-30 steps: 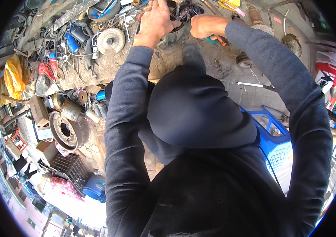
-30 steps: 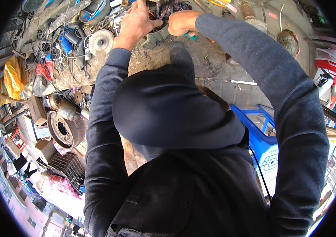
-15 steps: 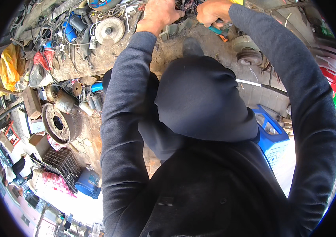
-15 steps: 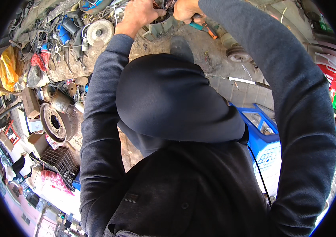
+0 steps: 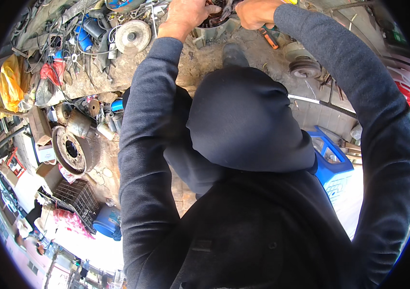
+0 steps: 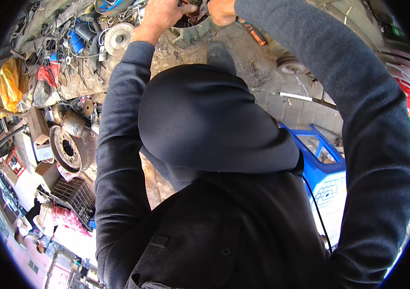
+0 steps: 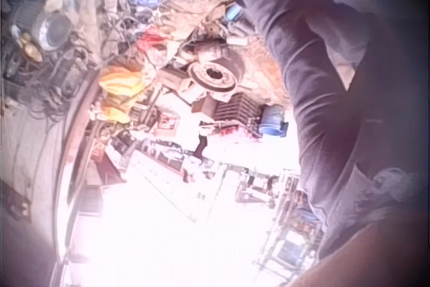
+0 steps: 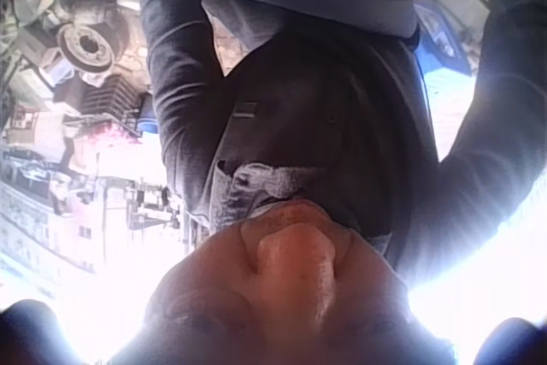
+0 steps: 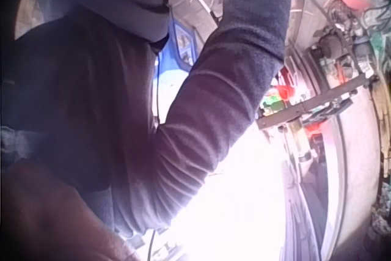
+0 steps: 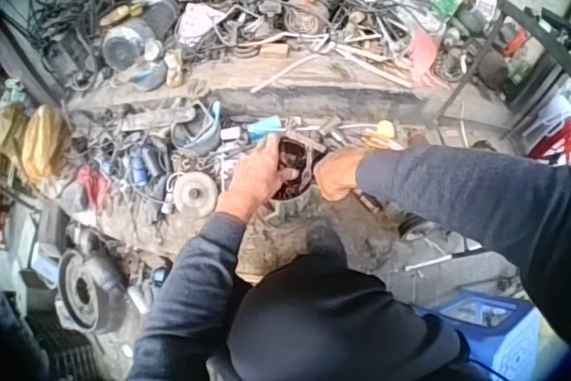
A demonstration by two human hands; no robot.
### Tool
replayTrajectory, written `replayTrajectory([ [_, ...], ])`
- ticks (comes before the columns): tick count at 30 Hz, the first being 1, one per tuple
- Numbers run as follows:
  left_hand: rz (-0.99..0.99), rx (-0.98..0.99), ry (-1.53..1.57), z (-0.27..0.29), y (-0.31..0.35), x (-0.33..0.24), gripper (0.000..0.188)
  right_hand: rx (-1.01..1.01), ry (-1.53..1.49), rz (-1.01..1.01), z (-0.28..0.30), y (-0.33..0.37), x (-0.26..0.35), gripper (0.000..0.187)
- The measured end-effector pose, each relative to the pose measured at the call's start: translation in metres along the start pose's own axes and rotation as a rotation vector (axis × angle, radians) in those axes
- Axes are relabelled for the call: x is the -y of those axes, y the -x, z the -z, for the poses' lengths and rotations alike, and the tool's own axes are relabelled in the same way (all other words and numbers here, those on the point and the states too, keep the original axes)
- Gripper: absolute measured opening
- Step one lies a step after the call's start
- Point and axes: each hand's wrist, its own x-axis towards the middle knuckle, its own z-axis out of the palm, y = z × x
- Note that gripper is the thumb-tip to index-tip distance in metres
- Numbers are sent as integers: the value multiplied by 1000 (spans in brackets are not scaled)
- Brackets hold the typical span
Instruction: The person sits at a cluttered workbench and uses pliers and a screwdriver to pull and cut copper windings from a cylindrical stator core. They repeatedly twist, pull, and snip wires, occasionally setting the stator down and picking up tools from the bench.
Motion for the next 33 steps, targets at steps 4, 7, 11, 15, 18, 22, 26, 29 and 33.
replayTrajectory([
  [4, 14, 18, 40, 0, 0, 4, 56, 34, -97, -281, 21, -5, 44, 11],
  [7, 35, -21, 56, -1, 2, 2, 53, 154, -20, -903, 38, -25, 89, 9],
  [11, 56, -47, 34, -3, 1, -1, 49, 94, -36, -1080, 40, -45, 126, 21],
  [15, 86, -39, 65, -4, 0, 1, 48, 56, -55, -1234, 28, -62, 145, 28],
  [18, 50, -65, 114, -2, 2, 2, 47, -35, -141, -1270, 22, -60, 154, 32],
  [22, 36, -82, 88, 0, 3, 2, 46, 19, -76, -1281, 15, -53, 154, 35],
  [26, 84, -110, -47, -3, 3, 1, 51, 50, 54, -1306, 11, -54, 147, 41],
  [29, 44, -94, 26, -4, 2, 4, 52, -36, -311, -1312, 10, -51, 142, 33],
  [33, 43, -83, 6, -2, 1, 4, 58, -151, -532, -1281, -3, -33, 137, 37],
])
